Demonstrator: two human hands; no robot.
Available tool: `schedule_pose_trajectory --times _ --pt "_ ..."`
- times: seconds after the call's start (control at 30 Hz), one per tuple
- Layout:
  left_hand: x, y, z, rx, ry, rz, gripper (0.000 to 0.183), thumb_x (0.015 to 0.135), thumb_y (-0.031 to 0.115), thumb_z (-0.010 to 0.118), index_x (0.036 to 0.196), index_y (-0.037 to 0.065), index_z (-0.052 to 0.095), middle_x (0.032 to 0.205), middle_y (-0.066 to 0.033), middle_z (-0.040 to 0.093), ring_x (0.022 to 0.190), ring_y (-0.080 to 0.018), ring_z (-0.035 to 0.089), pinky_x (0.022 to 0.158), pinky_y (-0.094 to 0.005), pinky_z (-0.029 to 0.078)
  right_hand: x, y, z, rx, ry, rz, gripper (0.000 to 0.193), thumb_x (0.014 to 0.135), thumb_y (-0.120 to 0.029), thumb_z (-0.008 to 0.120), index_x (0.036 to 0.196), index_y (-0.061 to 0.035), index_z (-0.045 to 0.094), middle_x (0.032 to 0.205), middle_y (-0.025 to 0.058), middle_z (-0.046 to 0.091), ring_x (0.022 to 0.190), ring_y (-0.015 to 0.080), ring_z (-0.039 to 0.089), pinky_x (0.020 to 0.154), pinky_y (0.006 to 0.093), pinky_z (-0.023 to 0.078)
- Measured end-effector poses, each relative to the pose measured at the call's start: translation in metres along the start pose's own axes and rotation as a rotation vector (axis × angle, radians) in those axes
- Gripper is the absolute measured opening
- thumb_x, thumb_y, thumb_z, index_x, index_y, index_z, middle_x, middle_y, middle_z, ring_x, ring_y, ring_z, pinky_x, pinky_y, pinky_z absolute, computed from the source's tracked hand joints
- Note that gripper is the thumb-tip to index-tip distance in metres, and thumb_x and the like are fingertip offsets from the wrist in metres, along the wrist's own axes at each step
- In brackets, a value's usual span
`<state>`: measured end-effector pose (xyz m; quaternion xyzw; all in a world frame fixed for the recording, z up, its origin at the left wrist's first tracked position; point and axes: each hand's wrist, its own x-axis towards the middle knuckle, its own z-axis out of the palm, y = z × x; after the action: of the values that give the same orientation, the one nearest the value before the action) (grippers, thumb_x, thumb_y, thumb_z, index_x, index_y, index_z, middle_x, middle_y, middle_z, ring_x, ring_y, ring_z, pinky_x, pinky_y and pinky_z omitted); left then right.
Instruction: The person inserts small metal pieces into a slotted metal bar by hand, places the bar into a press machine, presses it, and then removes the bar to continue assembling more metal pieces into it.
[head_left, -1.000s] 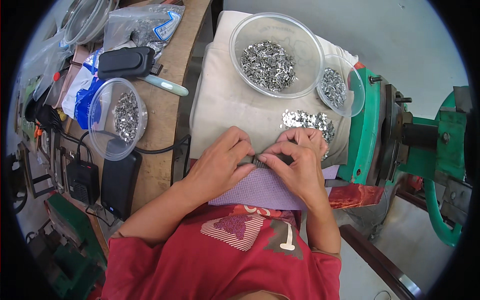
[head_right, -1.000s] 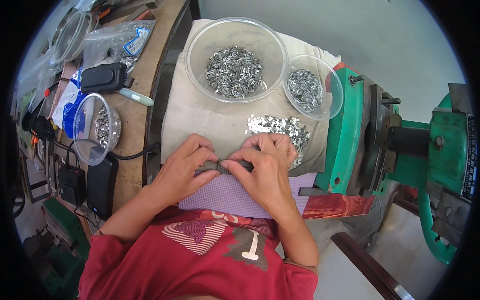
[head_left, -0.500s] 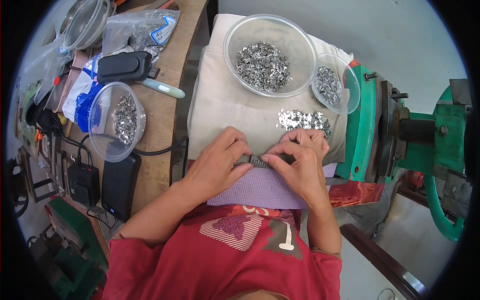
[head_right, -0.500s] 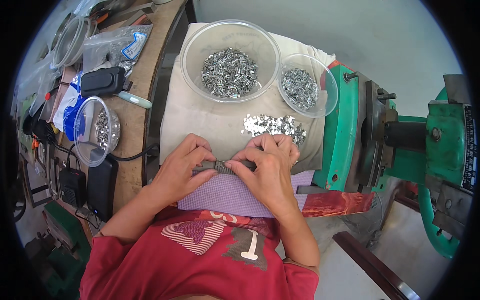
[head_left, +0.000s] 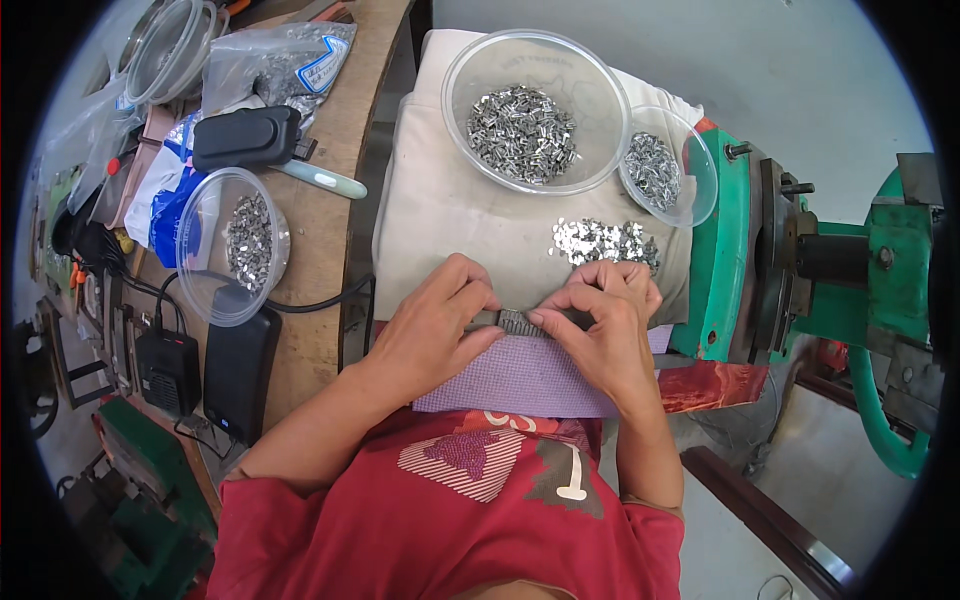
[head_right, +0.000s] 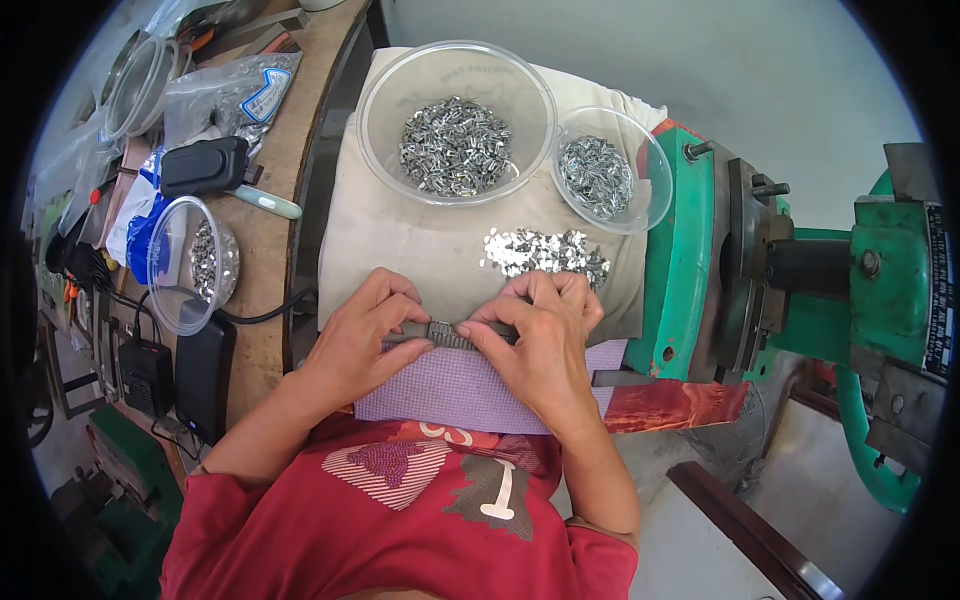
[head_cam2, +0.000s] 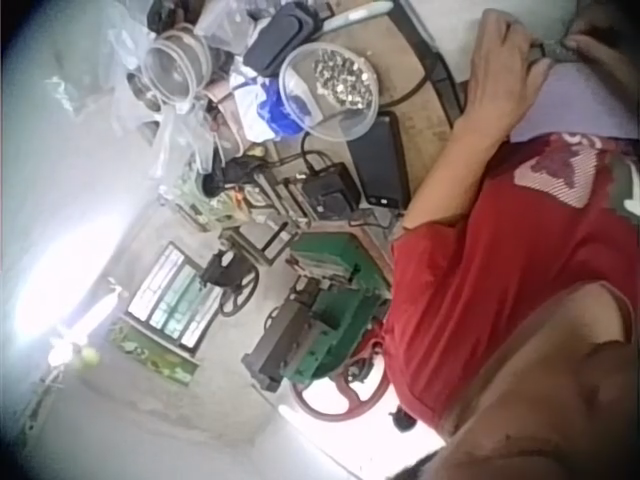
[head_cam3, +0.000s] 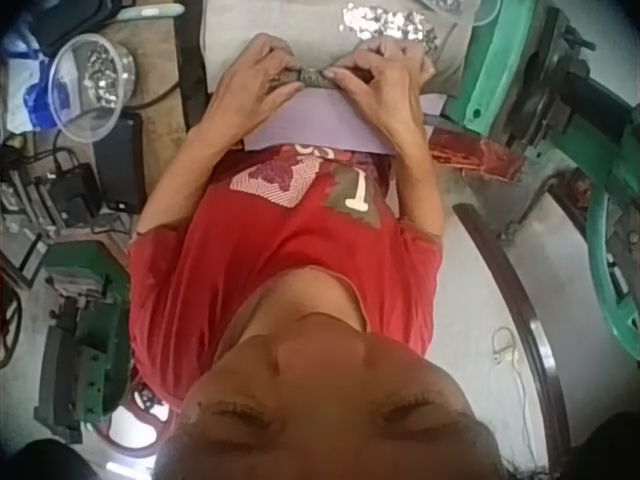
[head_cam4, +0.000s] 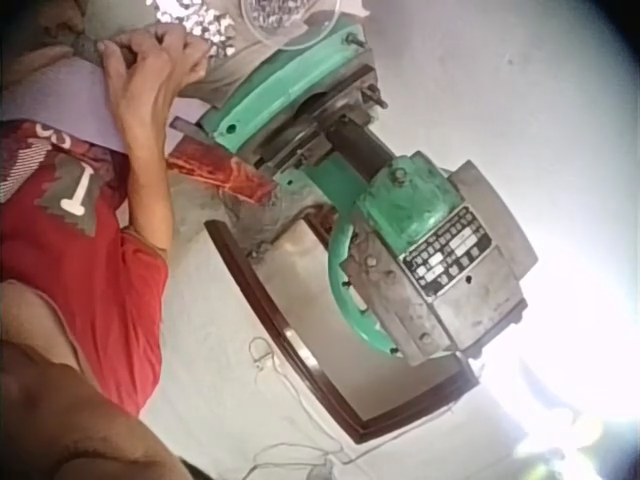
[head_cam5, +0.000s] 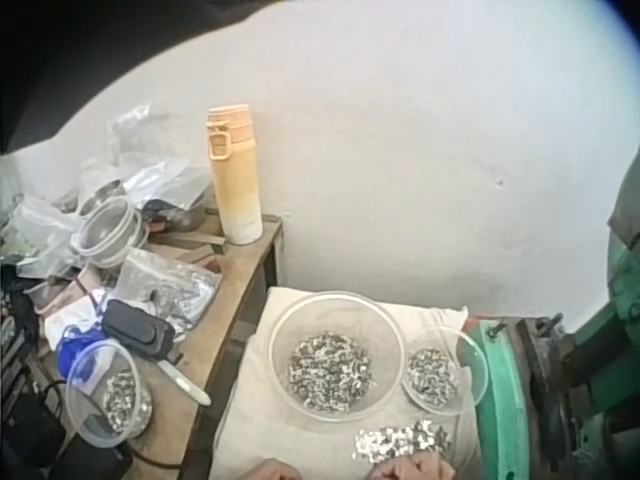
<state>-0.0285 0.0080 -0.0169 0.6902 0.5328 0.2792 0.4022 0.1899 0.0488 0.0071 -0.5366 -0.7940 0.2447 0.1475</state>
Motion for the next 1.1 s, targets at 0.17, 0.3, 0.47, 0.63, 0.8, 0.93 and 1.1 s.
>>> schedule_pose_trajectory --times 0.17,0.3,0.47,0.63,0.8,0.93,1.1 --pt "-0.001 0.000 0.000 -0.001 0.001 -0.009 0.029 0.080 0.006 0.079 0.104 0.003 0.063 0.111 -0.0107 0.055 0.093 -0.0256 0.063 0.075 -0.0336 0.055 -0.004 0.006 -0.003 -0.014 0.014 -0.020 0.020 0.070 -0.030 0.086 0.080 -0.0151 0.079 0.092 -0.0033 0.062 0.103 0.0246 0.048 0.093 0.0436 0.028" --pt "0.000 0.001 0.000 -0.003 -0.003 0.003 0.028 0.080 0.006 0.079 0.104 0.003 0.064 0.111 -0.0104 0.055 0.093 -0.0252 0.063 0.075 -0.0337 0.055 -0.004 0.007 -0.003 -0.020 0.017 -0.012 0.020 0.070 -0.030 0.087 0.080 -0.0155 0.079 0.092 -0.0038 0.062 0.102 0.0244 0.048 0.093 0.0436 0.028" --pt "0.000 0.001 0.000 -0.007 -0.006 -0.008 0.028 0.080 0.006 0.079 0.104 0.003 0.064 0.111 -0.0102 0.055 0.092 -0.0249 0.063 0.075 -0.0334 0.055 -0.002 0.005 0.000 -0.002 0.019 0.003 0.020 0.069 -0.030 0.087 0.080 -0.0159 0.079 0.092 -0.0037 0.062 0.102 0.0242 0.049 0.093 0.0432 0.028" --pt "0.000 0.001 0.000 -0.008 -0.002 -0.013 0.028 0.080 0.006 0.079 0.103 0.003 0.064 0.111 -0.0098 0.055 0.091 -0.0243 0.063 0.074 -0.0334 0.054 -0.005 0.009 -0.007 -0.026 0.009 -0.003 0.019 0.069 -0.030 0.087 0.080 -0.0156 0.080 0.092 -0.0034 0.062 0.102 0.0239 0.049 0.093 0.0433 0.028" --pt "0.001 0.000 0.000 -0.003 0.000 0.006 0.028 0.080 0.005 0.079 0.103 0.003 0.064 0.111 -0.0098 0.055 0.091 -0.0245 0.063 0.074 -0.0334 0.054 -0.003 0.009 -0.010 -0.020 -0.011 0.008 0.019 0.070 -0.029 0.087 0.081 -0.0159 0.080 0.092 -0.0034 0.062 0.102 0.0235 0.049 0.094 0.0436 0.028" --pt "0.000 0.001 -0.001 0.002 0.004 0.012 0.028 0.079 0.005 0.079 0.103 0.003 0.063 0.111 -0.0099 0.055 0.091 -0.0247 0.063 0.073 -0.0334 0.055 -0.003 0.009 -0.009 -0.024 -0.011 0.005 0.019 0.070 -0.029 0.087 0.082 -0.0153 0.081 0.091 -0.0034 0.062 0.101 0.0232 0.049 0.094 0.0437 0.028" --pt "0.000 -0.001 0.001 0.007 0.007 0.012 0.028 0.079 0.005 0.079 0.103 0.003 0.063 0.111 -0.0100 0.055 0.092 -0.0247 0.063 0.073 -0.0337 0.055 -0.006 0.013 -0.013 -0.031 -0.034 0.017 0.020 0.070 -0.029 0.087 0.083 -0.0149 0.081 0.091 -0.0031 0.062 0.101 0.0234 0.049 0.095 0.0434 0.028"
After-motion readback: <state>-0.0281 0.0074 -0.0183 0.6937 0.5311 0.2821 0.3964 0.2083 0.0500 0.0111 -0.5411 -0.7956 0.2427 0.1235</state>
